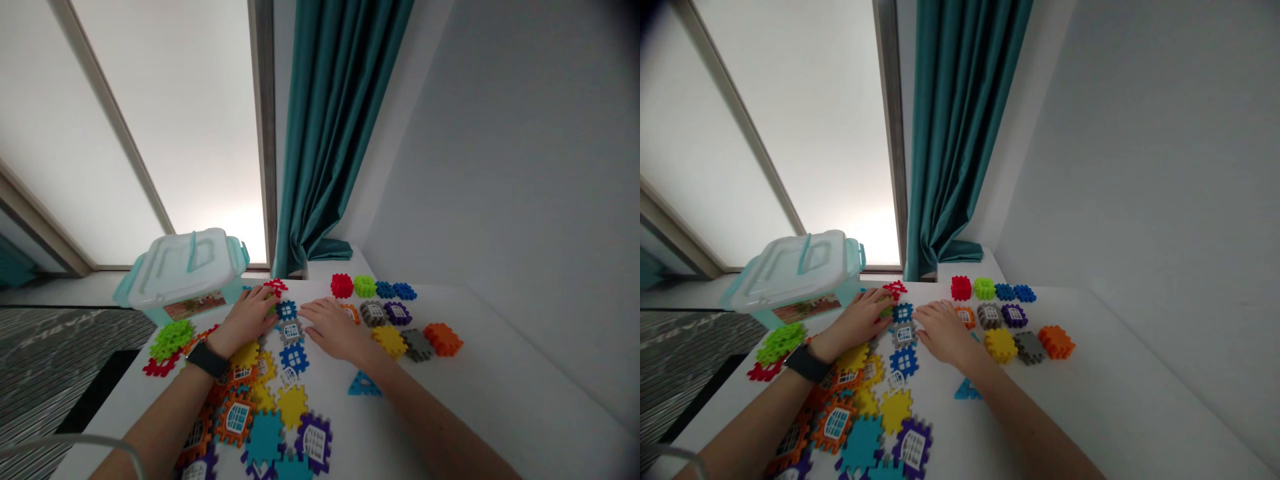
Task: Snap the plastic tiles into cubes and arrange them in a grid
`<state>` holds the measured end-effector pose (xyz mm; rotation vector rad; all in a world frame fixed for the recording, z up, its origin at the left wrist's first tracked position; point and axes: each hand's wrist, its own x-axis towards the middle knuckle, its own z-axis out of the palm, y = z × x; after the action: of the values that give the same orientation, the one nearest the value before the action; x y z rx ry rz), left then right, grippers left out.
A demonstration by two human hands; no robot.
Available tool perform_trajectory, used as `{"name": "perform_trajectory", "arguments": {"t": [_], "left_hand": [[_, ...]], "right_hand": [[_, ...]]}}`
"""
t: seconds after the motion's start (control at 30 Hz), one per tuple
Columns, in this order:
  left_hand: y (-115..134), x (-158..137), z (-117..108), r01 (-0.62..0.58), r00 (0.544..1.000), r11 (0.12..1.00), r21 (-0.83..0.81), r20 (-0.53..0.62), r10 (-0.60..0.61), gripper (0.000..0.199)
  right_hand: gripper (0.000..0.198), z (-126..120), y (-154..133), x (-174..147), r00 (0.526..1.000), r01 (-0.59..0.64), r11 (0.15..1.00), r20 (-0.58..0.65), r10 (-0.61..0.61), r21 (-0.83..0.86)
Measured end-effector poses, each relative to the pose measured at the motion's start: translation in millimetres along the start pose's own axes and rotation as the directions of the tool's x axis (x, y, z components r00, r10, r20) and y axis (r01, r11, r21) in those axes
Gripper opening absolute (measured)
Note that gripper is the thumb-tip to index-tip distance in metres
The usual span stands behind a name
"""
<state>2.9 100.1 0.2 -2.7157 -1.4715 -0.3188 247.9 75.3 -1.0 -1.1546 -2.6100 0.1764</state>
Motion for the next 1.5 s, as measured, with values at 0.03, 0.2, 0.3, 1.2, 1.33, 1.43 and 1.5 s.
{"name": "perform_trajectory", "arguments": {"t": [0.03, 0.2, 0.3, 1.2, 1.33, 1.43, 1.5], "left_hand": [[0, -1, 3, -0.002, 1.0, 1.0, 0.001, -0.003, 0.002, 0.028], [-2, -2, 14, 0.001, 1.0, 1.0, -0.004, -0.007, -0.001, 0.04], [-4, -3, 18, 0.002, 1.0, 1.0, -0.001, -0.001, -0.002, 0.04], [1, 2, 6, -0.115, 0.991, 0.982, -0.149, -0.092, 0.103, 0.041], [6, 3, -4, -0.164, 0.975, 0.973, -0.162, -0.173, 0.136, 0.043], [10, 3, -9, -0.206, 0.961, 0.965, -0.165, -0.222, 0.167, 0.043], [14, 3, -11, -0.228, 0.95, 0.961, -0.157, -0.253, 0.184, 0.044]], "right_hand": [[0.035, 3, -3, 0, 1.0, 0.011, 1.0, 0.015, -0.011, 0.01], [0.044, 9, -11, -2, 0.997, 0.024, 0.997, 0.067, -0.029, 0.068], [0.039, 4, -13, -2, 0.995, 0.026, 0.995, 0.094, -0.035, 0.096], [0.026, -17, -3, -4, 1.0, -0.013, 0.996, 0.027, 0.011, 0.089], [0.032, -16, 5, -4, 0.99, -0.075, 0.997, -0.116, 0.077, 0.027], [0.048, -14, 8, -5, 0.985, -0.07, 0.998, -0.156, 0.07, 0.01], [0.056, -13, 7, -5, 0.985, -0.067, 0.998, -0.159, 0.067, 0.001]]}}
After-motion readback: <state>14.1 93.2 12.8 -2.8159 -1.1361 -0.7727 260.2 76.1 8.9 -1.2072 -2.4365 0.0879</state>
